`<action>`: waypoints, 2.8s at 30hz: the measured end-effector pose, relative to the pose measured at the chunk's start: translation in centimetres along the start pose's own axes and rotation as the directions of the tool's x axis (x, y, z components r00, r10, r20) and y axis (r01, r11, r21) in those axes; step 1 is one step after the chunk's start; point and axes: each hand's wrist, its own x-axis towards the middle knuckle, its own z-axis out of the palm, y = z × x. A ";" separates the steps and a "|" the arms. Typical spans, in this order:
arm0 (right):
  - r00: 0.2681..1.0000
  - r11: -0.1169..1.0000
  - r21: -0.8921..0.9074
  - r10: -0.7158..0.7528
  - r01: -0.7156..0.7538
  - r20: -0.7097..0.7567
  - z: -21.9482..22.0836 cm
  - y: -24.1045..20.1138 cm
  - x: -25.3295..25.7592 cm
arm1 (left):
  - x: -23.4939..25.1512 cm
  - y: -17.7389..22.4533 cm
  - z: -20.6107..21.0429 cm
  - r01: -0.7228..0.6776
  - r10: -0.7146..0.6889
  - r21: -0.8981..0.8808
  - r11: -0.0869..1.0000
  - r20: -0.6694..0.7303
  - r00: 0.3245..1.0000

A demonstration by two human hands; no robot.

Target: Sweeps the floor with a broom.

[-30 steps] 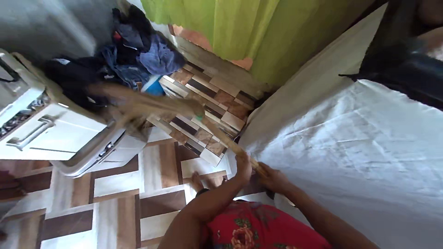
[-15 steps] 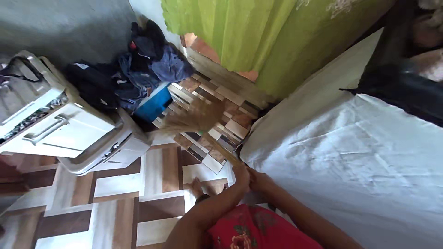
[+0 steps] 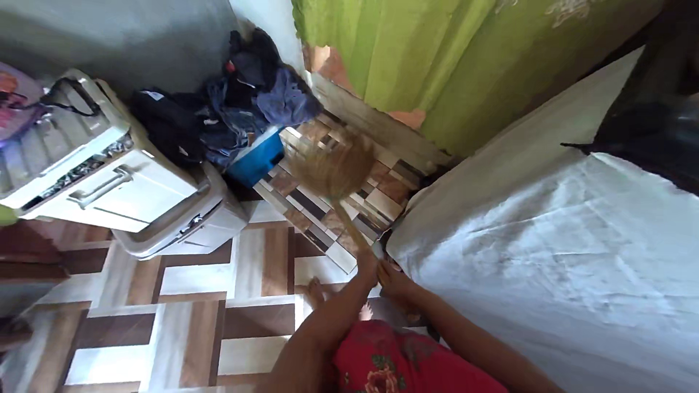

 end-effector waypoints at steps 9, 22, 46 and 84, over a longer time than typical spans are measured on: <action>0.972 0.954 0.276 -0.053 0.117 -0.227 -3.8 -1.3 -1.8 | -0.6 6.8 0.6 -0.232 0.235 -0.171 0.958 -0.005 0.972; 0.994 0.994 -0.015 -0.109 0.109 0.014 0.1 -0.6 -0.4 | -2.1 -0.6 -2.3 -0.084 0.084 -0.009 0.996 -0.069 0.994; 0.989 0.982 0.119 -0.150 0.149 -0.002 -0.6 -0.1 0.3 | 0.5 1.4 -4.8 -0.157 0.147 -0.090 0.983 -0.109 0.983; 0.967 0.989 0.067 -0.117 0.135 -0.225 0.3 -3.7 -2.7 | -0.6 3.8 -7.6 -0.288 0.289 -0.040 0.957 0.037 0.956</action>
